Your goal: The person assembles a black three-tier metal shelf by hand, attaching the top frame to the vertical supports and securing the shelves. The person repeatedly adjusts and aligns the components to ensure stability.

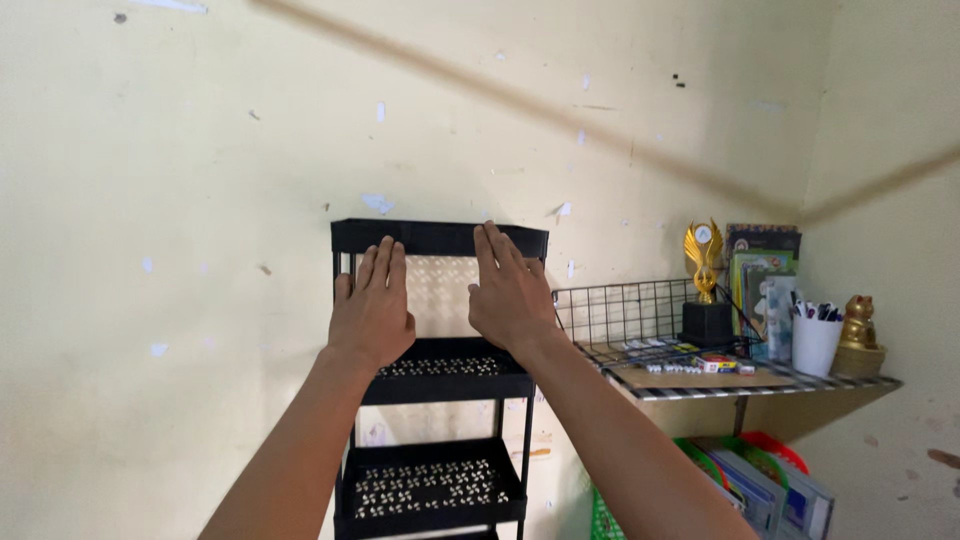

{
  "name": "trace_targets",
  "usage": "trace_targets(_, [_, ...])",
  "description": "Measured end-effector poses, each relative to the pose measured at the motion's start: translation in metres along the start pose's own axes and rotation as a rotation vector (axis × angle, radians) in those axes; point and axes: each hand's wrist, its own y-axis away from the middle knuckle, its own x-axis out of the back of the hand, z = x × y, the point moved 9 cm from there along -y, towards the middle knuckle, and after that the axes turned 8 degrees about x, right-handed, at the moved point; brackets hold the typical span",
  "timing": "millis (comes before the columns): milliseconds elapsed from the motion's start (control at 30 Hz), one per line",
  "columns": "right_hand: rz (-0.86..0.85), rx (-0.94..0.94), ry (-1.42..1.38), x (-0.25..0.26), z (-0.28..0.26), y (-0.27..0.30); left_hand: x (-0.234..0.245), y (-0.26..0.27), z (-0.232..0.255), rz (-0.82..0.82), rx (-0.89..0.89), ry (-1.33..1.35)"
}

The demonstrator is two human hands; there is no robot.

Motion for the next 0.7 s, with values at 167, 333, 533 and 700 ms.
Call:
trace_targets(167, [-0.019,0.015,0.014,-0.007,-0.004,0.017,-0.009,0.014,0.003,-0.058,-0.006,0.007])
trace_targets(333, [-0.057,-0.021,-0.022,-0.014,-0.004,0.029,-0.014,0.024,0.003,-0.089,-0.008,0.019])
trace_targets(533, [-0.032,0.006,-0.027,-0.017,-0.012,0.045,-0.022,0.044,0.004,-0.087,-0.017,-0.013])
trace_targets(700, [-0.070,0.007,-0.024,-0.027,-0.017,0.059,-0.032,0.062,0.007,-0.106,-0.037,-0.033])
